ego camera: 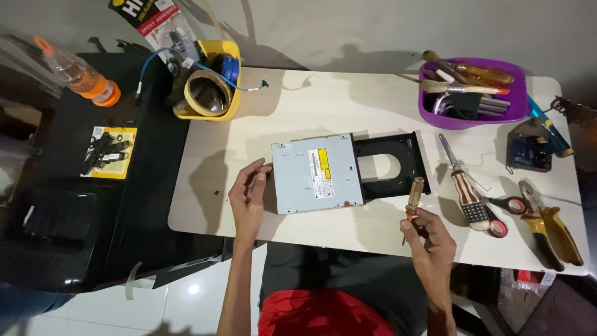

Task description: Using a small screwdriver to pry open and remove the outer casing of a computer disc drive.

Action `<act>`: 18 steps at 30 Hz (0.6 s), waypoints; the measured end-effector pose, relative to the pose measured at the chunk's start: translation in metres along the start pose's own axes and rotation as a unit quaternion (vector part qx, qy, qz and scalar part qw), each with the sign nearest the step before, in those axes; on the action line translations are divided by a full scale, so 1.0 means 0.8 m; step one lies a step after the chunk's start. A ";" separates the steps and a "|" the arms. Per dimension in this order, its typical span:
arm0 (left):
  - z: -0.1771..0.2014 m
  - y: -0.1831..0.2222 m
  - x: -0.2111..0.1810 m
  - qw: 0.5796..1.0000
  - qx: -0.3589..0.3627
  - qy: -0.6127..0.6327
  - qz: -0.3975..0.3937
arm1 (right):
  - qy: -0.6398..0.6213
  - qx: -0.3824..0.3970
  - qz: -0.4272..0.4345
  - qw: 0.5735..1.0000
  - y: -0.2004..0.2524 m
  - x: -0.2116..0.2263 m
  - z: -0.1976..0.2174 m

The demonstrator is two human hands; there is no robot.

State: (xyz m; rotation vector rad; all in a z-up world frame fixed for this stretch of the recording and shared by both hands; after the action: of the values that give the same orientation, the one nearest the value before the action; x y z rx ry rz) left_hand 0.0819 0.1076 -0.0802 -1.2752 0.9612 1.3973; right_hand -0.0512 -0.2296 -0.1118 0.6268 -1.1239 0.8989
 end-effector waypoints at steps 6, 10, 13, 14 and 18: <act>-0.001 0.000 0.004 0.999 0.008 0.032 -0.003 | 0.014 0.009 0.007 1.000 -0.001 0.000 0.000; -0.001 0.001 0.000 1.000 0.004 0.025 0.010 | -0.001 0.012 0.017 1.000 0.000 0.008 -0.001; 0.000 0.001 0.005 0.999 0.006 0.035 0.017 | -0.004 0.010 -0.007 1.000 0.001 0.006 -0.002; 0.000 0.001 0.006 0.999 0.009 0.033 -0.001 | 0.002 0.009 0.003 1.000 0.001 0.006 -0.001; 0.000 0.001 0.006 1.000 0.007 0.027 0.011 | 0.016 0.011 0.023 1.000 0.002 0.008 -0.001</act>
State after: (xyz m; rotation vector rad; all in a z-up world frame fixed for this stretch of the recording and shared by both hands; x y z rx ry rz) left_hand 0.0811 0.1082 -0.0848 -1.3005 1.0229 1.3772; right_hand -0.0508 -0.2263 -0.1057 0.6044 -1.1055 0.9593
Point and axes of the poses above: each hand's wrist, its own y-axis away from the middle knuckle, its own z-axis out of the back of the hand, x = y × z, the point moved 6 cm from there along -y, towards the middle knuckle, and after that the axes turned 3 degrees about -x, right-handed, at the moved point
